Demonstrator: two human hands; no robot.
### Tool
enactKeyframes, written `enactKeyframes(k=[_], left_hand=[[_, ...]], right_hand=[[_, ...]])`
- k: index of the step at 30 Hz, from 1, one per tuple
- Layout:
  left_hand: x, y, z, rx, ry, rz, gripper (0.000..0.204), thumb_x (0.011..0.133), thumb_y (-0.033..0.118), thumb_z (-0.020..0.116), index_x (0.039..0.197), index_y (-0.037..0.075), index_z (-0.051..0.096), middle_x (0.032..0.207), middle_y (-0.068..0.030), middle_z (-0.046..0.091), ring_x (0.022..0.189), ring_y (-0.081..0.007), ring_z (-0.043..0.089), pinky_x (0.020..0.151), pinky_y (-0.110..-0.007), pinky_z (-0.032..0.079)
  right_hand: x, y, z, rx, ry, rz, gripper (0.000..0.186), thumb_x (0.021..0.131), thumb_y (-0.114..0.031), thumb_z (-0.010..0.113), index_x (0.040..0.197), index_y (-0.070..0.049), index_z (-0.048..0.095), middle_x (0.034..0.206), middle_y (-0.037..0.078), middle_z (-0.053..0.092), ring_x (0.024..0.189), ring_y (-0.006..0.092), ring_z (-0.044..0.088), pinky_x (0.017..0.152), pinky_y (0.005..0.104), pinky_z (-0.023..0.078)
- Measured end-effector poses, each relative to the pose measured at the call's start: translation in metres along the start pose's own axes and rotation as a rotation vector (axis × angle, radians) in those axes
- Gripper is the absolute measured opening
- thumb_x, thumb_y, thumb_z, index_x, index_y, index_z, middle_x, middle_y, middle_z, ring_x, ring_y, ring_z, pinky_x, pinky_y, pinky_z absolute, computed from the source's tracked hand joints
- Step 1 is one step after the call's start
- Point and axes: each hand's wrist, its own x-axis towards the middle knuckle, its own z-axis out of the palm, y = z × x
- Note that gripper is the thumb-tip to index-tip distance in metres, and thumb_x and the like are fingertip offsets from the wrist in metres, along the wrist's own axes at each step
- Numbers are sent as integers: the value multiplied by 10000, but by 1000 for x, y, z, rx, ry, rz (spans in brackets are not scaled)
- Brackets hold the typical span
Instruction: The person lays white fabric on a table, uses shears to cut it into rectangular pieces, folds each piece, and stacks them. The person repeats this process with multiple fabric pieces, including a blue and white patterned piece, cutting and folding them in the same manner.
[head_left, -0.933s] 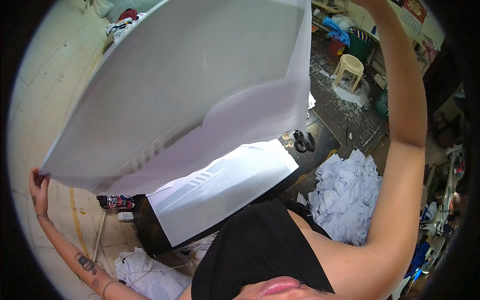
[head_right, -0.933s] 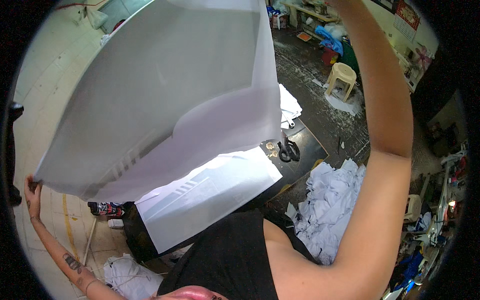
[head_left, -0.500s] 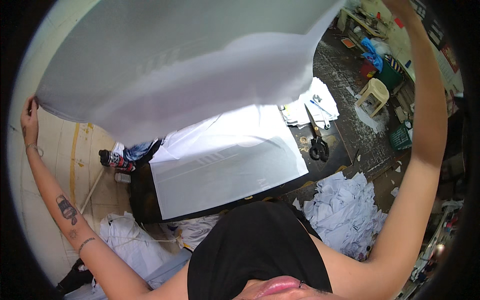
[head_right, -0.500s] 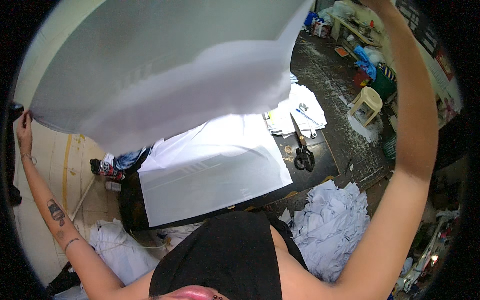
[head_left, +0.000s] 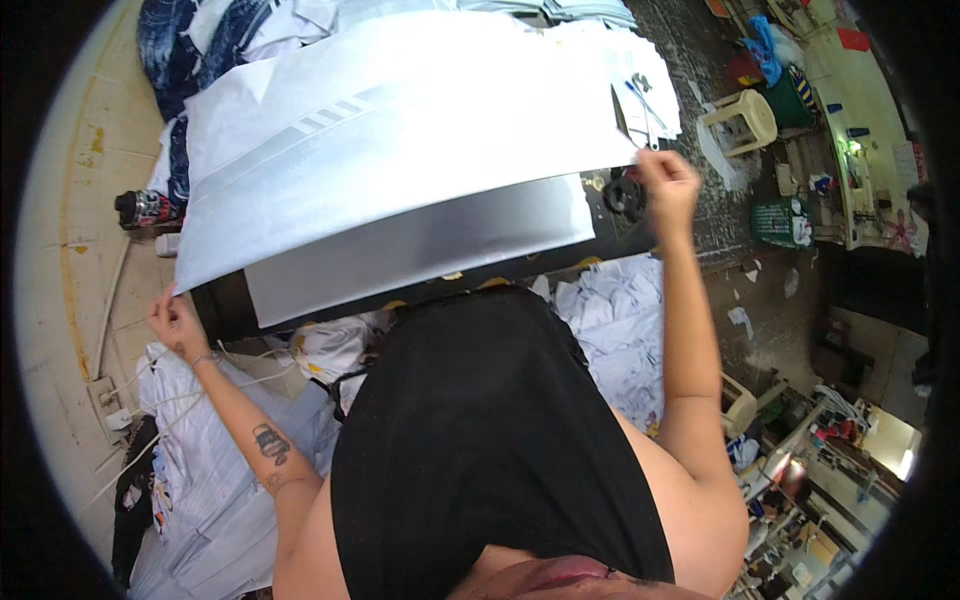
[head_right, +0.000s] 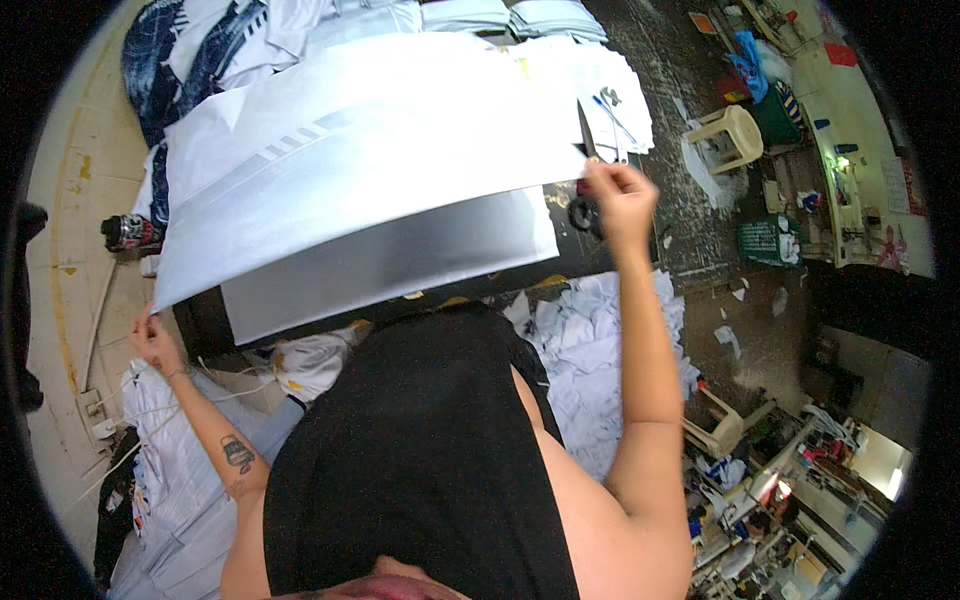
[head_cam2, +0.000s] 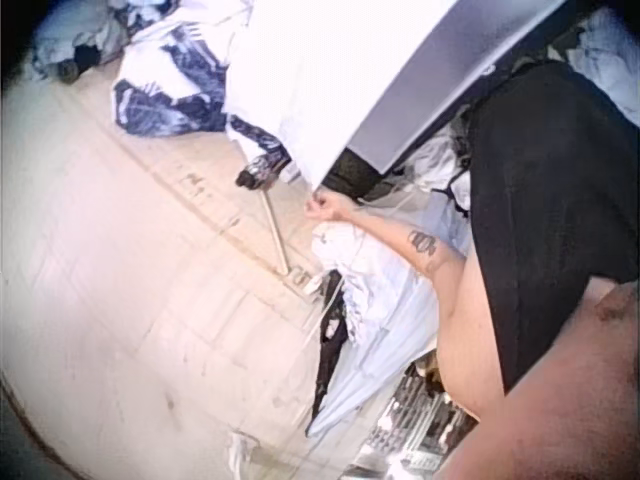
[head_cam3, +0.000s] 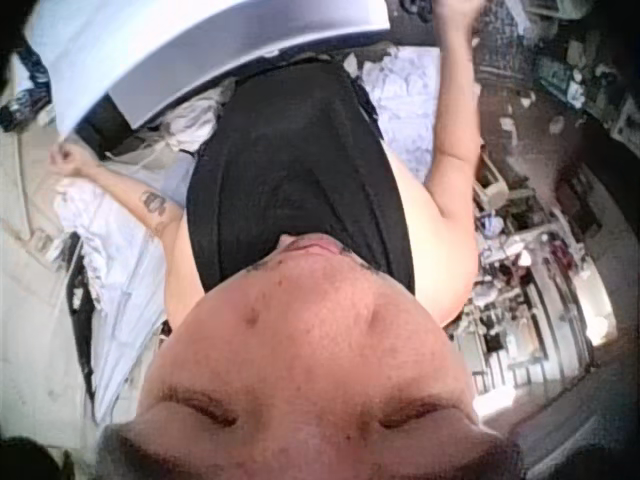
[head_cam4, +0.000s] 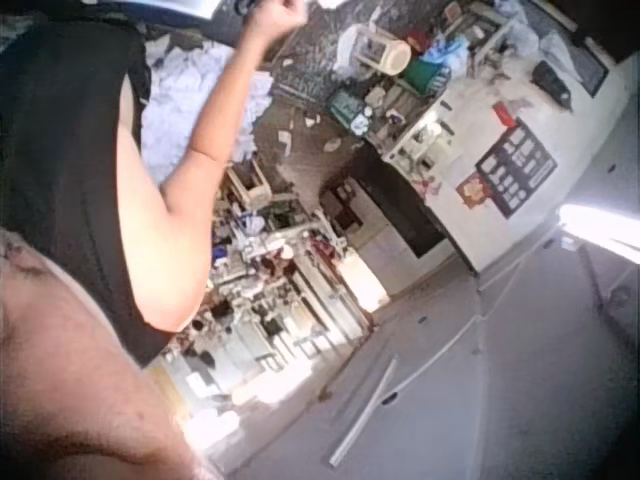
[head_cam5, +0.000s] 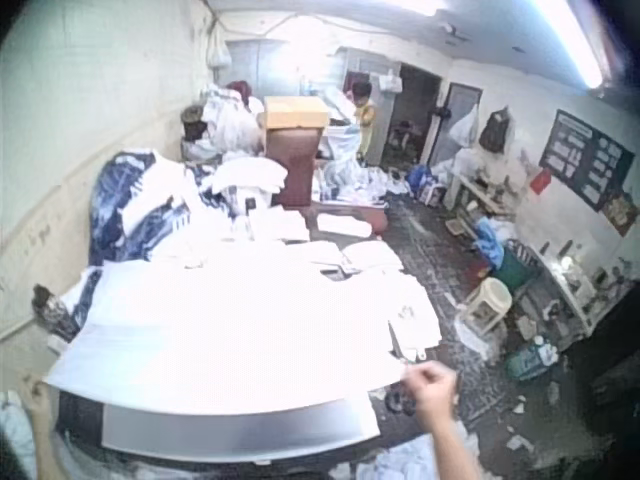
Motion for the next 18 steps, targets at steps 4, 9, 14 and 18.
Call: enactKeyframes(k=[4,9,14,18], left_hand=[[-98,15,75,-342,-113,-355,204,981,99,677,1166,71,761,666,69,503,612,-72,402,571,-273,369],[-132,11,93,-471,-381,-682,274,1035,105,599,1257,-13,707,945,-48,685,826,-119,669,782,-265,559],[-130,-12,77,-674,-132,-769,325,993,182,745,1252,-12,717,1045,-93,740,854,-134,677,787,-280,594],[-163,-7,79,-526,-230,-961,338,951,119,773,1245,-34,705,982,-101,719,864,-143,682,786,-294,619]], right_hand=[[-50,107,48,122,68,355,168,909,-57,775,1016,61,720,897,120,758,757,183,742,688,329,646],[-69,133,58,64,118,453,313,884,13,738,1153,82,593,860,155,737,708,211,737,667,327,643],[-69,110,37,200,112,493,429,864,42,735,1234,74,520,972,185,724,779,235,744,723,349,657],[-86,118,33,-10,85,526,462,829,13,757,1240,49,550,898,157,738,710,209,732,647,336,639]])
